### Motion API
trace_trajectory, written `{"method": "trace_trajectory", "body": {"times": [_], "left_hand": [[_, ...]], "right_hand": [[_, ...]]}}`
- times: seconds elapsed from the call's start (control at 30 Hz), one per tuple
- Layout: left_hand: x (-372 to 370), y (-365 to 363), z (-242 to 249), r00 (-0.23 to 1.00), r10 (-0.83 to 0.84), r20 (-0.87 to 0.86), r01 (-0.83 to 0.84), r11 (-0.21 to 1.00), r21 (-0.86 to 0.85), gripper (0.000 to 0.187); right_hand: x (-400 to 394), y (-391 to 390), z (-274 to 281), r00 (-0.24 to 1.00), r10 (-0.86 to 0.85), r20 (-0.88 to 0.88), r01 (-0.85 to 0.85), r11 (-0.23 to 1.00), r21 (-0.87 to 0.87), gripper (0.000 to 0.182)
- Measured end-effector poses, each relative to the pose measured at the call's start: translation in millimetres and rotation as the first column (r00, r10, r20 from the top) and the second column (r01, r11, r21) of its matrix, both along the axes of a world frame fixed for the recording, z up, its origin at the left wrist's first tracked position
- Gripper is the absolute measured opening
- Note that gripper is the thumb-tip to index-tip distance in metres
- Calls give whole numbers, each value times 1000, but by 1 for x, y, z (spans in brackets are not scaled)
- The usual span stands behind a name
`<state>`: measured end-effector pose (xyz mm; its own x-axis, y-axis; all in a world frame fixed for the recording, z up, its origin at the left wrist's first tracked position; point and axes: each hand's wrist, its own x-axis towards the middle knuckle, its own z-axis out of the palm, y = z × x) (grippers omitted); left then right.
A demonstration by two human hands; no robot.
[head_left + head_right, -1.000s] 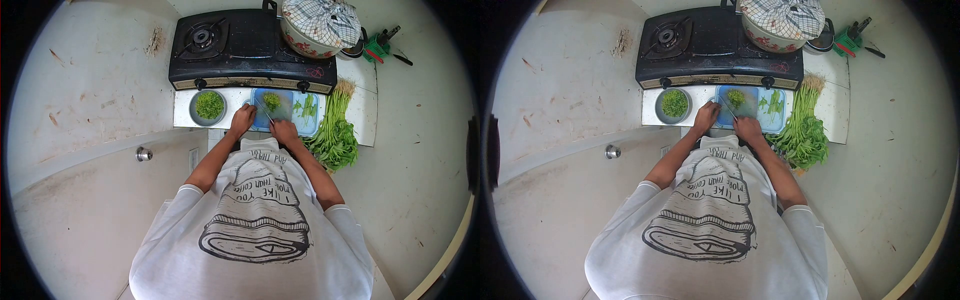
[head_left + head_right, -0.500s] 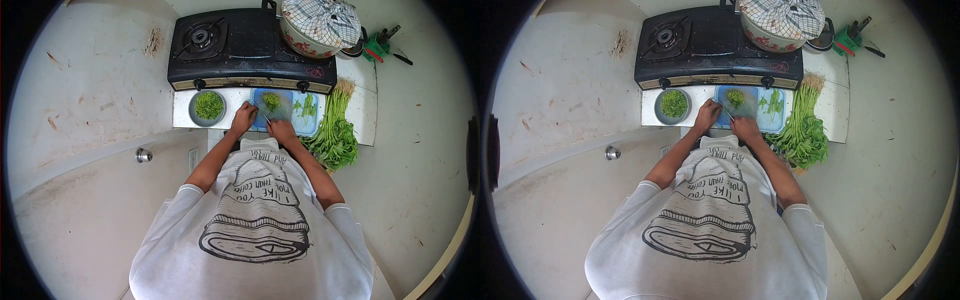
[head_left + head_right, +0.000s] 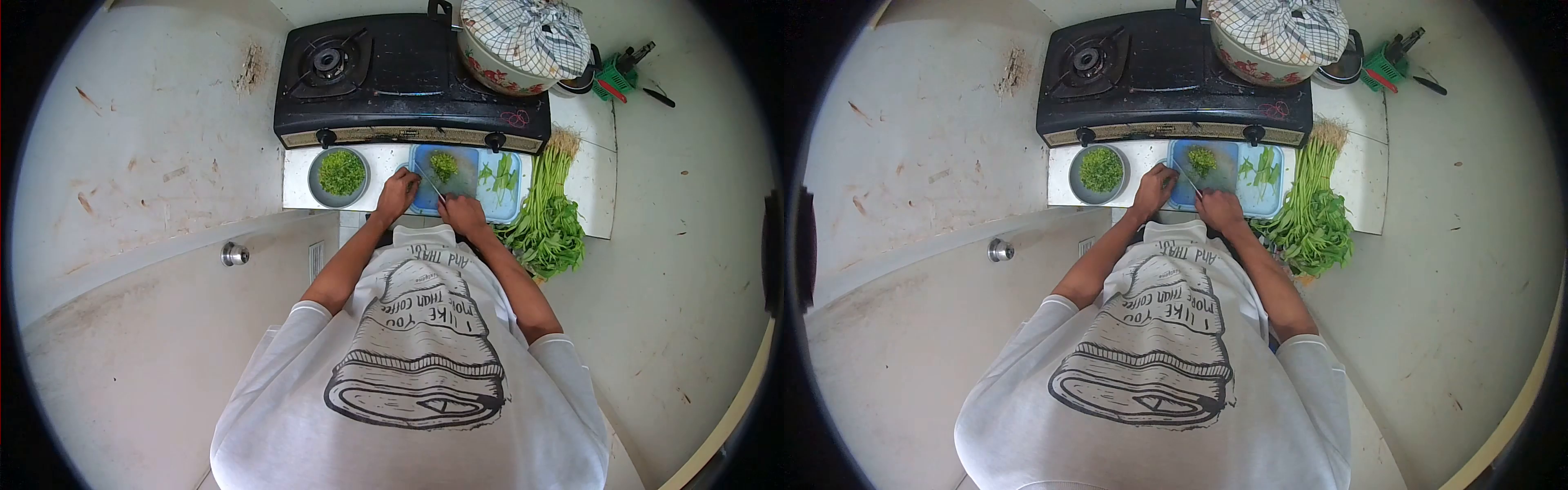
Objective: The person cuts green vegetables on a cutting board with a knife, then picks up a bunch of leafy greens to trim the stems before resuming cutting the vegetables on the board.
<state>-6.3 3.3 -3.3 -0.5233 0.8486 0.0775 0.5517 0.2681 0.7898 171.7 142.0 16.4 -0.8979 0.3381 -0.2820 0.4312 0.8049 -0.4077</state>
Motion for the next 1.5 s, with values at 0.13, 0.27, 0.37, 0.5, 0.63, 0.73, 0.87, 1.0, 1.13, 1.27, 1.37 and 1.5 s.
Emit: {"method": "trace_trajectory", "body": {"times": [0.13,0.27,0.37,0.5,0.63,0.73,0.87,1.0,1.13,1.27,1.37,1.5], "left_hand": [[0,2,2,1000,-8,-9,8,1000,-24,15],[3,2,8,1000,15,-13,-16,996,-83,15],[3,0,5,1000,10,-23,-11,998,-56,13],[3,0,3,1000,29,7,-29,1000,-5,13],[4,3,7,998,55,29,-53,997,-49,14],[4,6,4,999,53,3,-53,997,-60,12],[2,5,2,999,39,8,-38,995,-94,12],[5,3,3,999,39,-6,-39,999,-33,14],[7,-4,6,999,5,-37,-5,1000,10,18],[5,-6,5,1000,1,10,-1,1000,-30,19],[4,-2,5,1000,7,21,-6,999,-42,19],[2,1,6,1000,10,10,-9,997,-76,19]], "right_hand": [[-2,-5,-2,1000,14,-12,-14,1000,6,40],[-11,-7,-2,1000,3,-18,-3,1000,1,39],[-14,-8,0,1000,1,-13,-1,1000,7,39],[-5,-4,-2,1000,-3,16,3,1000,13,39],[-1,-1,3,1000,-25,8,25,1000,1,39],[-1,-3,4,1000,-1,-18,1,1000,0,39],[-1,-5,1,999,8,-33,-8,1000,-12,39],[-7,-6,-7,999,-5,-32,4,1000,-28,39],[-18,-7,-9,999,-28,-23,28,999,-21,38],[-8,-3,-7,1000,-19,-14,19,1000,-19,39],[-2,-1,-3,999,-45,16,46,999,-24,39],[-1,-1,5,999,-34,39,35,999,-26,40]]}}
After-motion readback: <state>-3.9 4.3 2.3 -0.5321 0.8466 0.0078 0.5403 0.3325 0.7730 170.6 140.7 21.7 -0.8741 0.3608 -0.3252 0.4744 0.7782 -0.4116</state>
